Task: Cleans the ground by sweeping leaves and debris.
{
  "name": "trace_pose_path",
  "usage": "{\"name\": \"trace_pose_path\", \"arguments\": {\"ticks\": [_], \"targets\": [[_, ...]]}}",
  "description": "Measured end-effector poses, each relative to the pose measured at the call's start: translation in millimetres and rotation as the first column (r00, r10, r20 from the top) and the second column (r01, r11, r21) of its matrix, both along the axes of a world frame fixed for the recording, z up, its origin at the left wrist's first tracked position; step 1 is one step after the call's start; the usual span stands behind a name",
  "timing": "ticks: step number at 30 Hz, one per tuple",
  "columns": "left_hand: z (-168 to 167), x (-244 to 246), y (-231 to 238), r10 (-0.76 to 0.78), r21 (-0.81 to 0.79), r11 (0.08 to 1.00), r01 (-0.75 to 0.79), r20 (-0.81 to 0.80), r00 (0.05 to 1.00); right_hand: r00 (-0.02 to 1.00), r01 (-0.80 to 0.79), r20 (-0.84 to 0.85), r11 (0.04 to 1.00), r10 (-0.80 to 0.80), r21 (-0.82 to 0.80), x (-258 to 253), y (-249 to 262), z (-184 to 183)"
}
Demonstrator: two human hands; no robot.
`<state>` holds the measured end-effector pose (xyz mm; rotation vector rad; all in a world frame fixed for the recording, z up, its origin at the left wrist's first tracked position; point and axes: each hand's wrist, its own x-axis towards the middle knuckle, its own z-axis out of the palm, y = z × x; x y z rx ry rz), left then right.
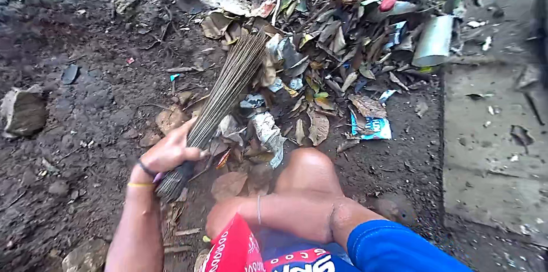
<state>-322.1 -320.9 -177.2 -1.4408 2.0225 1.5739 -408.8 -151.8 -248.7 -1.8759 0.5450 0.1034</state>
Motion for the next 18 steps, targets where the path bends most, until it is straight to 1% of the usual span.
{"name": "trace_pose_path", "arguments": {"ticks": [2, 4, 6, 7, 8, 9, 10, 11, 13, 14, 16, 18], "targets": [[21.2, 4.2, -8.5, 0.061, -0.077, 0.995, -0.059, 0.03, 0.998, 0.999, 0.027, 0.017, 1.0, -0.026, -0.012, -0.8, -0.2, -1.5], [21.0, -1.4, -27.6, 0.16, -0.162, 0.975, -0.155, 0.02, 0.987, 0.997, 0.044, 0.063, 0.998, -0.042, -0.038, -0.7, -0.1, -7.7], [2.7, -20.6, -54.3, 0.241, -0.223, 0.947, -0.232, 0.015, 0.97, 0.986, 0.087, 0.149, 0.993, -0.074, -0.077, -1.0, 3.3, -22.0], [-16.1, -34.1, -68.6, 0.283, -0.257, 0.928, -0.269, 0.021, 0.959, 0.979, 0.113, 0.181, 0.99, -0.096, -0.084, -4.8, 5.0, -24.5], [-34.4, -51.4, -80.9, 0.319, -0.254, 0.919, -0.3, 0.033, 0.947, 0.979, 0.127, 0.165, 0.992, -0.121, -0.024, -15.1, 4.6, -12.4], [-48.1, -73.6, -88.2, 0.328, -0.223, 0.925, -0.306, 0.068, 0.942, 0.987, 0.115, 0.108, 0.991, -0.123, 0.074, -28.7, 0.0, 10.7], [-59.3, -97.4, -89.1, 0.314, -0.19, 0.937, -0.293, 0.091, 0.945, 0.989, 0.121, 0.064, 0.981, -0.132, 0.153, -34.7, -4.9, 24.2], [-65.9, -120.3, -86.6, 0.274, -0.151, 0.954, -0.258, 0.096, 0.957, 0.986, 0.143, 0.059, 0.974, -0.156, 0.175, -29.3, -7.0, 20.2], [-70.3, -150.3, -79.9, 0.16, -0.079, 0.984, -0.158, 0.022, 0.987, 0.979, 0.157, 0.113, 0.98, -0.171, 0.124, -1.0, -5.0, -13.5], [-66.1, -160.4, -76.0, 0.11, -0.049, 0.993, -0.111, -0.033, 0.993, 0.979, 0.147, 0.127, 0.983, -0.16, 0.105, 4.1, -5.4, -20.6], [-54.7, -169.4, -69.6, 0.076, -0.032, 0.996, -0.079, -0.09, 0.993, 0.983, 0.108, 0.149, 0.994, -0.109, 0.017, 6.2, -6.2, -26.3], [-47.1, -149.3, -64.2, 0.064, -0.051, 0.996, -0.069, -0.094, 0.994, 0.992, 0.047, 0.122, 0.998, -0.041, -0.048, 5.2, -8.4, -22.6]]}}
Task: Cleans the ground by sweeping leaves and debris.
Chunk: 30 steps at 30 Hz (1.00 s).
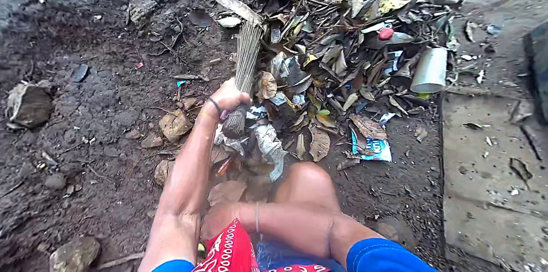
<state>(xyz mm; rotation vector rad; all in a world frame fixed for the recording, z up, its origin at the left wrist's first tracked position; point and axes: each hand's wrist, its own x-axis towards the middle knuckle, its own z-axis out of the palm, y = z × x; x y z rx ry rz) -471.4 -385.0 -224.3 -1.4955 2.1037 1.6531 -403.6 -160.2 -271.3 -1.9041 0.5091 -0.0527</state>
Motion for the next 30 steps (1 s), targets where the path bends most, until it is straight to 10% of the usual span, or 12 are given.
{"name": "trace_pose_path", "arguments": {"ticks": [9, 17, 23, 30], "targets": [[60.5, 252.0, 86.5, 0.389, -0.128, 0.921, -0.369, 0.224, 0.894, 0.982, -0.132, -0.133, 0.991, 0.135, 0.026, -2.6, -14.6, 7.3], [35.3, 388.3, 128.4, 0.927, -0.253, 0.364, -0.896, 0.194, 0.322, 0.945, -0.247, -0.211, 0.968, 0.25, 0.04, 2.7, -11.0, 14.3], [-3.0, 298.3, 147.0, 0.64, 0.002, 0.757, -0.654, 0.2, 0.742, 0.939, -0.283, -0.203, 0.959, 0.279, 0.011, 7.9, -7.1, 12.6], [76.8, 279.3, 171.0, 0.217, 0.123, 0.965, -0.233, 0.127, 0.968, 0.942, -0.252, -0.221, 0.967, 0.253, 0.032, 10.4, -7.8, 14.0]]}}
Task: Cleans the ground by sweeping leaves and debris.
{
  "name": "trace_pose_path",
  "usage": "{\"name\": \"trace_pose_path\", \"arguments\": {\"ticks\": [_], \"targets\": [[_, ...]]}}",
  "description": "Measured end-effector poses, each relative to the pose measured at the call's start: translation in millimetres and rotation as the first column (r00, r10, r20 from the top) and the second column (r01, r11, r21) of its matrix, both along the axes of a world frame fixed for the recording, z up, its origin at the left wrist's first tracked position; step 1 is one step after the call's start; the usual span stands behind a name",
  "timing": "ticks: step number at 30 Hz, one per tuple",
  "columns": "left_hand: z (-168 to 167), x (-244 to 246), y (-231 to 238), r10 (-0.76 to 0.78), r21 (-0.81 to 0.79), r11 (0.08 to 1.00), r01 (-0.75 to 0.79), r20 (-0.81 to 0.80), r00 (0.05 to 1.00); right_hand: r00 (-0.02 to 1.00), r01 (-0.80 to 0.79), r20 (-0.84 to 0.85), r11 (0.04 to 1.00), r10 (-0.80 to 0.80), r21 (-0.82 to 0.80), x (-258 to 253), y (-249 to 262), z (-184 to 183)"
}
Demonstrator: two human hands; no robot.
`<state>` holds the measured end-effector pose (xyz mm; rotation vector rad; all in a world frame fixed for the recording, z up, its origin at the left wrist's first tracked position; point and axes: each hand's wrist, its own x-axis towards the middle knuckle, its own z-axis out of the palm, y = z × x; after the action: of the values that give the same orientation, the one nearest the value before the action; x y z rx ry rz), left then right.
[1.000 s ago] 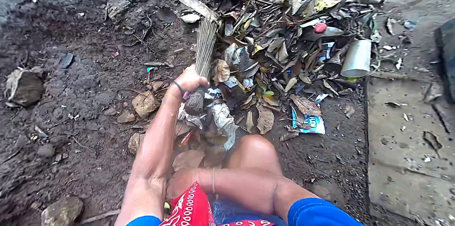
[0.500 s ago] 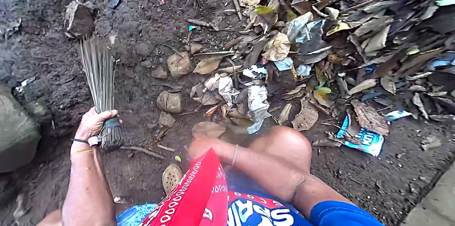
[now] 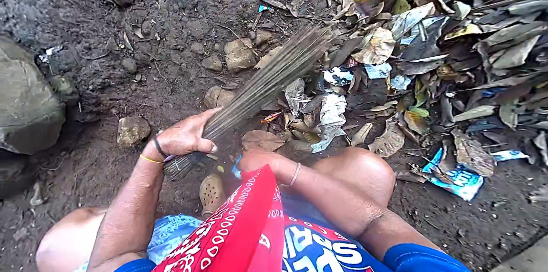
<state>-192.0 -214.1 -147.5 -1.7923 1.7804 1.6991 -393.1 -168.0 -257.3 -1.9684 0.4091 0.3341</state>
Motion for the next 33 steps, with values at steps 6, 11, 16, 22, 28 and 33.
{"name": "trace_pose_path", "arguments": {"ticks": [6, 11, 16, 22, 28, 33], "targets": [[27.3, 92.4, -11.8, 0.468, -0.393, 0.853, -0.345, 0.282, 0.837, 1.0, 0.017, -0.026, 1.0, -0.018, -0.013, 1.7, 4.5, 1.0], [-24.2, 140.6, -84.6, 0.648, -0.484, 0.762, -0.43, 0.552, 0.525, 0.999, -0.032, -0.04, 0.999, 0.03, -0.037, 7.9, 10.3, 1.1], [-33.4, 70.3, -88.9, 0.141, -0.212, 0.977, 0.0, 0.652, 0.745, 0.996, -0.071, -0.045, 0.997, 0.071, -0.004, 19.1, 4.9, -11.4], [8.2, 22.2, -61.7, -0.158, -0.248, 0.939, 0.238, 0.305, 0.939, 0.997, -0.06, -0.041, 0.998, 0.059, -0.003, 11.9, -0.7, -17.9], [-11.1, 121.2, -69.4, 0.592, -0.552, 0.735, -0.394, 0.238, 0.77, 0.992, -0.009, -0.128, 1.0, 0.012, 0.023, -4.9, 1.9, 9.9], [-69.7, 143.6, -114.8, 0.538, -0.473, 0.83, -0.296, 0.538, 0.649, 0.947, 0.278, 0.137, 0.954, -0.291, 0.111, -22.1, 12.6, -7.3]]}}
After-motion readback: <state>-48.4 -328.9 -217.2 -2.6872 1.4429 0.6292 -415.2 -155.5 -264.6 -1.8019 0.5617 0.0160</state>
